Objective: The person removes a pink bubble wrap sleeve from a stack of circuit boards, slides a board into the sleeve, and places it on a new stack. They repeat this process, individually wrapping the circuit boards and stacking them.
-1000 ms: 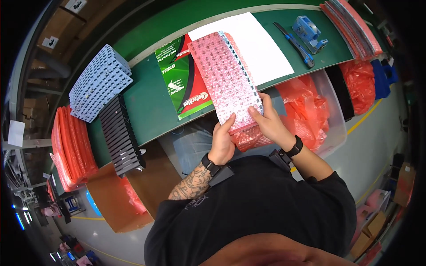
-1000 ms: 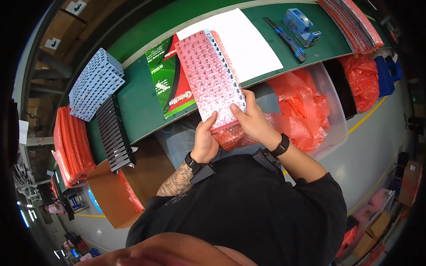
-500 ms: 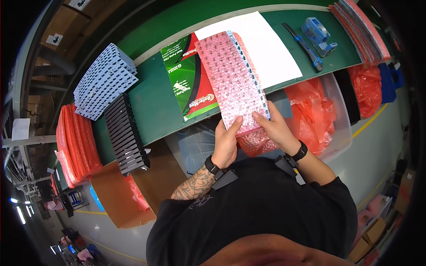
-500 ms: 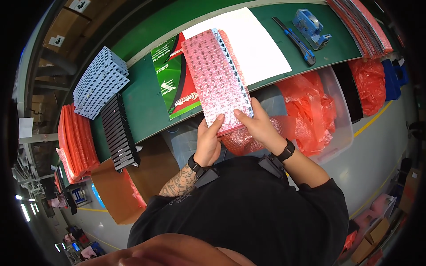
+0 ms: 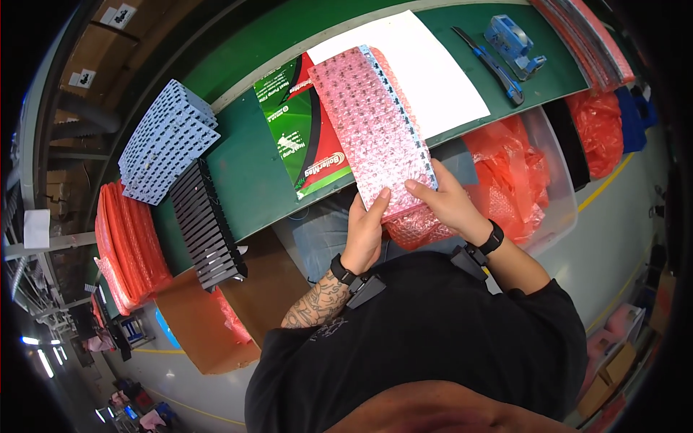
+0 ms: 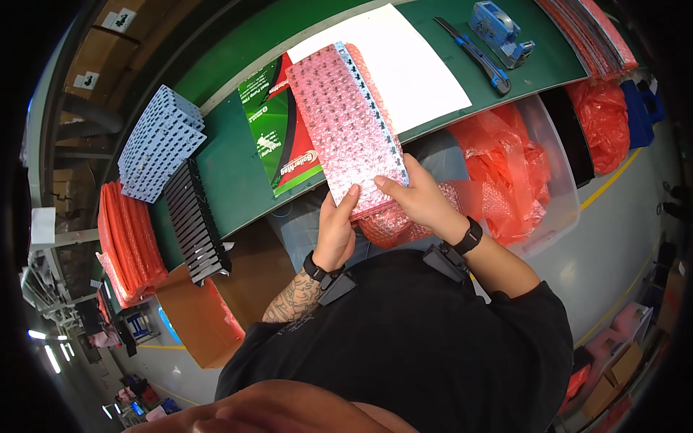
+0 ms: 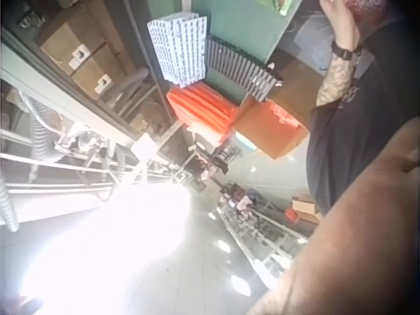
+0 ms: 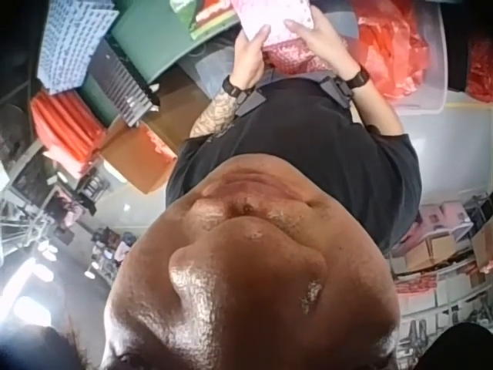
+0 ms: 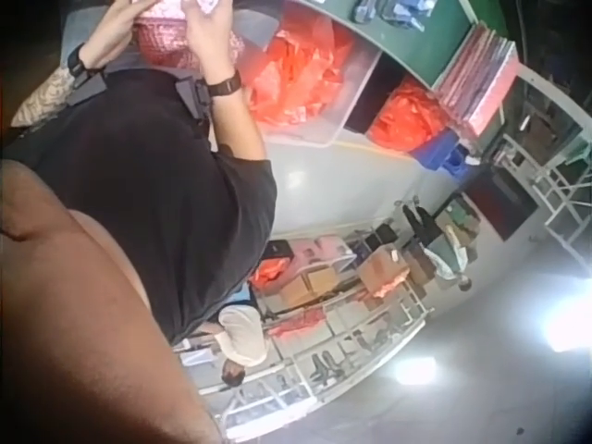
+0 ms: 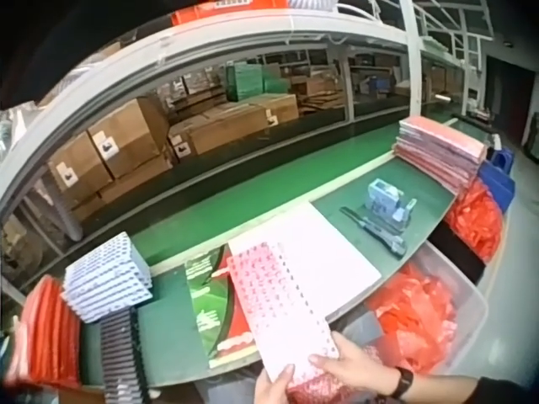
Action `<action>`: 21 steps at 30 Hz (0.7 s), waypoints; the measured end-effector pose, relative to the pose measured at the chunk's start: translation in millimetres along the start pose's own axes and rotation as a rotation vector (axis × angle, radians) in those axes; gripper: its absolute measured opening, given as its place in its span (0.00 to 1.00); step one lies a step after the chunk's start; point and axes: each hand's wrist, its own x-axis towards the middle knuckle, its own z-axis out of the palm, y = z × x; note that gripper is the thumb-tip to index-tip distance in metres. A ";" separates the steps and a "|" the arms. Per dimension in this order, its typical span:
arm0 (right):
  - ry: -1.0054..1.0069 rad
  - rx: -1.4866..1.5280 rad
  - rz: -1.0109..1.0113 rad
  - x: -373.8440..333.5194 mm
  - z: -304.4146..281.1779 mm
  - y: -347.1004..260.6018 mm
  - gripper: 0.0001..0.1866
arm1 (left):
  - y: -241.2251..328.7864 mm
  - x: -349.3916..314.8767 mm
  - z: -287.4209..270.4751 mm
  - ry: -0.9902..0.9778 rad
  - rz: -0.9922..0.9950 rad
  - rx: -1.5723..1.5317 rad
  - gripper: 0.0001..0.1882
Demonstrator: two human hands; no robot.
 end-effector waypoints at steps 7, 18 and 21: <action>-0.004 -0.300 -0.110 -1.2 3.1 -23.3 0.24 | -1.3 1.9 -4.0 0.014 0.035 0.011 0.21; -0.104 -1.137 -0.350 39.5 -22.5 -155.4 0.16 | 147.3 26.8 -19.0 -0.010 0.392 0.520 0.18; -0.138 -1.388 -0.497 46.9 -25.5 -175.5 0.15 | 193.9 82.0 -20.6 0.065 0.650 0.384 0.15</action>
